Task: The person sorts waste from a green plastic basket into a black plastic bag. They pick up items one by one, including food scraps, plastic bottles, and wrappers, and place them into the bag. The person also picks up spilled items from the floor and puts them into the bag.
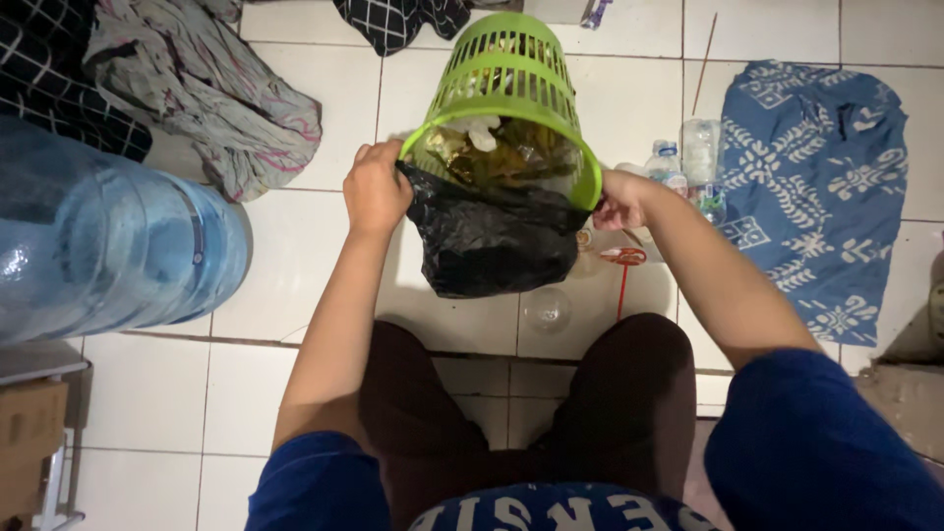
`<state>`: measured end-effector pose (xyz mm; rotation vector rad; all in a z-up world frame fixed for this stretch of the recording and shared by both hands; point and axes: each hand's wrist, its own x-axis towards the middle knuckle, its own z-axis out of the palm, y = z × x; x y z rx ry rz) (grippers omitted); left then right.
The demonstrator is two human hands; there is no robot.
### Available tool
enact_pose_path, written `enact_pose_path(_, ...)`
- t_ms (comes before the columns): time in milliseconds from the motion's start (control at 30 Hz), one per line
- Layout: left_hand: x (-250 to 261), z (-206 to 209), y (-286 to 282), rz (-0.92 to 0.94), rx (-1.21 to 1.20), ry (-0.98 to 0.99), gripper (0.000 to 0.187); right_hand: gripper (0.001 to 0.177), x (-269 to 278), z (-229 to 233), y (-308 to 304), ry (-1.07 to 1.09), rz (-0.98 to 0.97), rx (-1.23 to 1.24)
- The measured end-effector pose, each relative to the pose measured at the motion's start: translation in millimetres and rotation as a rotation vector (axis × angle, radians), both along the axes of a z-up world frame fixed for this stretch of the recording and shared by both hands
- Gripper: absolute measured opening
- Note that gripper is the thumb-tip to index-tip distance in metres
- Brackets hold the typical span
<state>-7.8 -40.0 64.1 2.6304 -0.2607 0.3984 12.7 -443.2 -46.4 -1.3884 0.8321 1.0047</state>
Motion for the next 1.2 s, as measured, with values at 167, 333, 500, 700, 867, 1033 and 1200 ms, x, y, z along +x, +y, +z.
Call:
enact_pose_path(167,-11.1,-9.8,-2.5,-0.069,-0.109,-0.092,0.055,0.027,34.4,-72.9,-37.2,0.317,0.335,0.102)
enact_pose_path(333,-23.1,-13.7,-6.6,-0.072,-0.110,0.021,0.051,0.025,26.0,-89.2,-35.3,0.568,0.636,0.178)
enact_pose_path(500,-27.8,-26.0,1.6,-0.037,-0.112,0.046,0.052,0.028,-18.3,-73.4,-6.2,0.488,0.252,0.059)
enact_pose_path(700,-29.6,-34.1,14.0,-0.075,-0.154,-0.073,0.051,0.025,-69.3,-127.8,-3.5,0.664,-0.208,0.516)
enact_pose_path(867,-50.9,-27.9,12.7,-0.070,-0.158,-0.107,0.054,0.026,-83.3,-122.2,-4.3,0.513,-0.335,0.522)
enact_pose_path(1033,-50.0,-19.6,7.6,-0.101,-0.238,-0.276,0.050,0.030,-65.5,-63.4,-5.2,0.016,-0.159,0.318)
enact_pose_path(1200,-45.7,-19.3,-1.9,-0.132,-0.272,-0.382,0.045,0.013,-55.8,-39.5,-12.2,-0.290,-0.137,-0.046)
